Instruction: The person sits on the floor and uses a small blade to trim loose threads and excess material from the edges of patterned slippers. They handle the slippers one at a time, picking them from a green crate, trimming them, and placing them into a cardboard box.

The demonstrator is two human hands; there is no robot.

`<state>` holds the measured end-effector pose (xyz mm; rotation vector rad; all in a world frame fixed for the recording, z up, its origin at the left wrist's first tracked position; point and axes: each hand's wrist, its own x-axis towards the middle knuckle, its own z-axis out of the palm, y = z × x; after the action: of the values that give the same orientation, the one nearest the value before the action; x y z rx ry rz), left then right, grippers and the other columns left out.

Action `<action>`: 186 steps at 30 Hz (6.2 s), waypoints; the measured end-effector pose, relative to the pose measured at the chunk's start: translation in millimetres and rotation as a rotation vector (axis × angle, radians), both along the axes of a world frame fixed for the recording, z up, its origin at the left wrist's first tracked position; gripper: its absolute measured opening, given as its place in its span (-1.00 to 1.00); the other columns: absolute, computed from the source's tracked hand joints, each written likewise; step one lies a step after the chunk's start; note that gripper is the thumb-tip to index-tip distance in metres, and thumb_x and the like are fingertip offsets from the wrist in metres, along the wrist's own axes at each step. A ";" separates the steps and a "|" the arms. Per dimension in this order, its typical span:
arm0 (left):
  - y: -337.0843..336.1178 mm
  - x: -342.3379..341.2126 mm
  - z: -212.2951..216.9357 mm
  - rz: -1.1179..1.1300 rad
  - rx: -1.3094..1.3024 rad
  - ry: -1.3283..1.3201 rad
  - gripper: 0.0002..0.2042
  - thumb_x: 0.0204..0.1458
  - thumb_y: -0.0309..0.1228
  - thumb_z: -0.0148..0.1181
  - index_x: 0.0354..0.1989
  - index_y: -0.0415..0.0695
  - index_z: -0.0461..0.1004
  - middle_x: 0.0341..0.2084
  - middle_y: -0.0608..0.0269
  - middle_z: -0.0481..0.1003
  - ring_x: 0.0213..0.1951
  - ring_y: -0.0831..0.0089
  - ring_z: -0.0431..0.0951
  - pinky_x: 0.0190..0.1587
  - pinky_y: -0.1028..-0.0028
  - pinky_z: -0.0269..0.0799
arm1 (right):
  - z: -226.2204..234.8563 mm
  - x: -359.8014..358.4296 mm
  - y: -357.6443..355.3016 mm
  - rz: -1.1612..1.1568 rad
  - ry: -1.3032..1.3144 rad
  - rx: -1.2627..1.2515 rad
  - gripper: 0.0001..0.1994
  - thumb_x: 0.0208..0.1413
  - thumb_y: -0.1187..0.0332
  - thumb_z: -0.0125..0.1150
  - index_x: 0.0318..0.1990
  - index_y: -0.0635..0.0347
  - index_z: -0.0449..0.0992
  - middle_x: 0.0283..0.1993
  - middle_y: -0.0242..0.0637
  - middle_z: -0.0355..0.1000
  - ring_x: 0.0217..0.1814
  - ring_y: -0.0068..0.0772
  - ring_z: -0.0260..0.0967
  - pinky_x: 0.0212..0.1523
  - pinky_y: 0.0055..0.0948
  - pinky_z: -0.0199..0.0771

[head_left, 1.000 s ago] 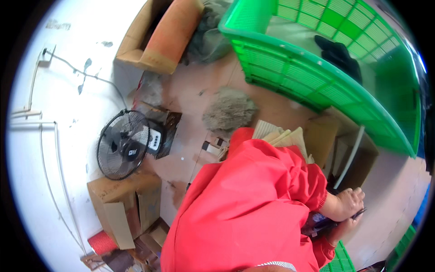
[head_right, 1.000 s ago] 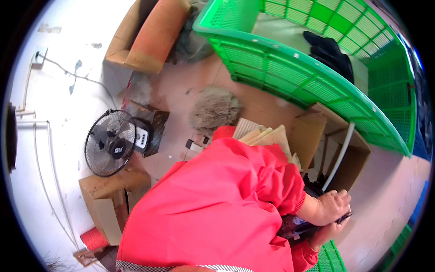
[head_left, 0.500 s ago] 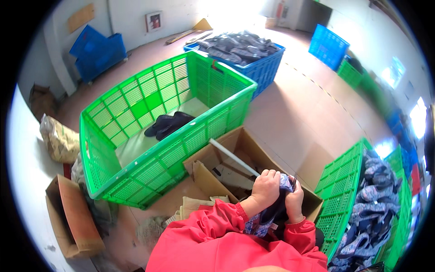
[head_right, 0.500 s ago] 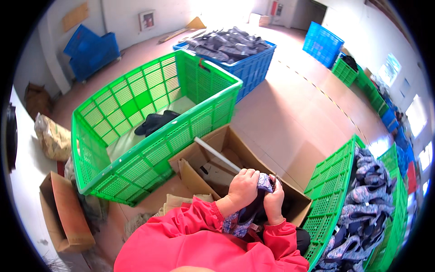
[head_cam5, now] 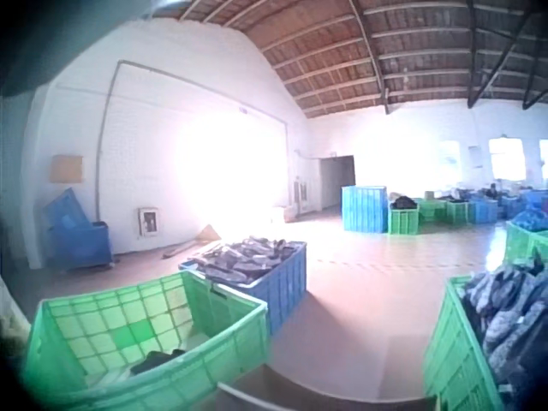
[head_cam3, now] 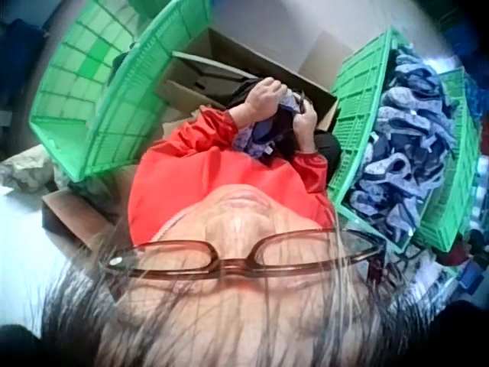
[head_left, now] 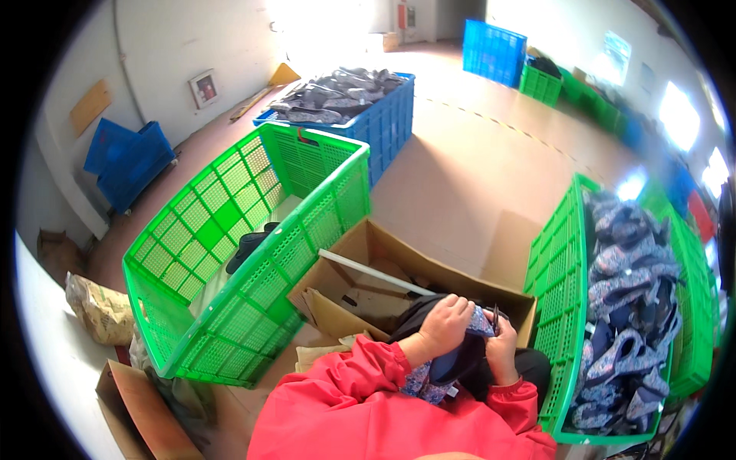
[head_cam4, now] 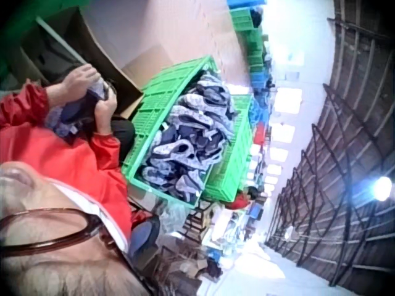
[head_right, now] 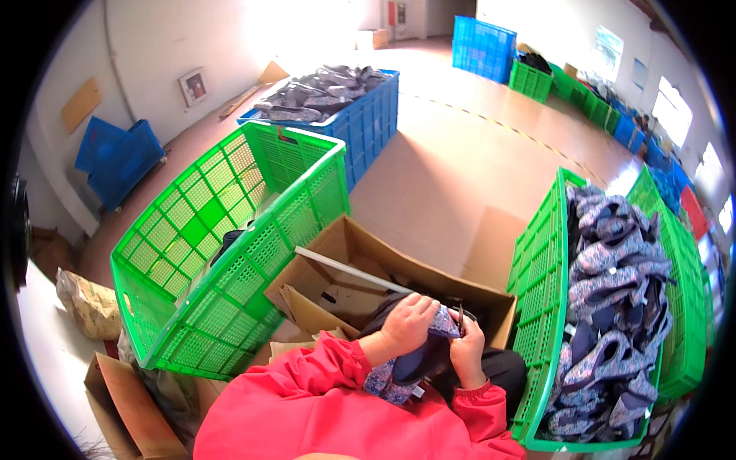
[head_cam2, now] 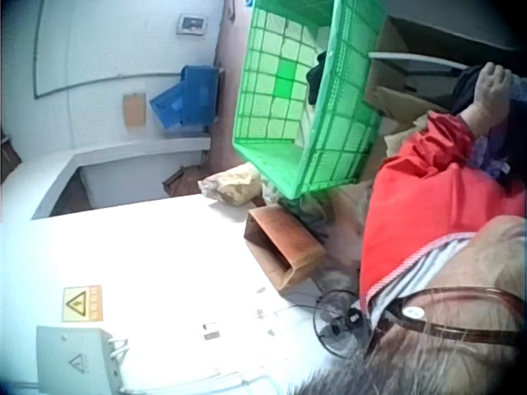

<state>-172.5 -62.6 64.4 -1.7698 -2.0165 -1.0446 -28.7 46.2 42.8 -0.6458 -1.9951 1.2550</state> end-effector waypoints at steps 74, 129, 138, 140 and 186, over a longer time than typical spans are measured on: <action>-124.5 -134.6 -51.0 0.084 0.352 -1.971 -0.70 0.34 -0.32 -0.03 0.14 -0.17 0.42 -0.02 0.17 0.52 0.01 0.32 0.52 0.13 0.27 0.45 | -39.3 26.1 -46.6 0.170 0.258 -0.839 -0.74 0.09 0.55 0.38 -0.07 0.34 0.51 -0.08 -0.32 0.51 -0.09 -0.60 0.43 0.00 -0.56 0.45; -85.8 -35.0 35.9 -0.083 -0.395 -0.759 -0.88 0.02 -0.56 0.32 -0.27 -0.25 0.55 -0.49 0.24 0.53 -0.45 0.47 0.54 -0.35 0.51 0.46 | -44.3 37.8 -44.7 -0.009 0.161 -1.026 -0.81 0.22 0.38 0.29 -0.09 0.21 0.48 -0.26 -0.50 0.44 -0.29 -0.75 0.35 -0.27 -0.67 0.39; -64.9 -14.9 10.6 -0.196 -0.465 0.121 -0.42 -0.18 -0.43 0.37 0.15 -0.05 0.49 -0.13 0.13 0.56 -0.11 0.16 0.59 -0.02 0.22 0.46 | -35.6 24.6 -32.1 -0.120 0.239 -1.191 -0.85 0.26 0.23 0.21 -0.16 0.03 0.44 -0.43 -0.53 0.33 -0.57 -0.76 0.19 -0.68 -0.74 0.02; -65.6 -15.9 22.6 -0.112 -0.490 -0.071 -0.51 -0.15 -0.41 0.36 0.07 -0.07 0.54 -0.25 0.11 0.59 -0.21 0.17 0.61 -0.12 0.24 0.48 | -35.3 26.2 -30.8 -0.161 0.257 -1.224 -0.80 0.33 0.16 0.13 -0.12 0.06 0.45 -0.43 -0.40 0.40 -0.61 -0.70 0.18 -0.69 -0.72 -0.02; -63.1 -42.4 -10.5 0.040 -0.773 -0.784 -0.63 -0.02 -0.37 0.31 -0.01 -0.19 0.55 -0.24 -0.01 0.61 -0.17 0.15 0.63 -0.07 0.31 0.50 | -35.5 -12.3 -57.4 0.008 -0.039 -0.416 -0.72 0.11 0.52 0.37 -0.01 0.23 0.55 -0.07 -0.29 0.32 -0.25 -0.53 0.48 -0.48 -0.61 0.61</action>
<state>-214.8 -125.7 53.9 -1.7532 -3.2720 -1.1527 -41.0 -11.1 7.3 -0.8637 -1.7783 1.6933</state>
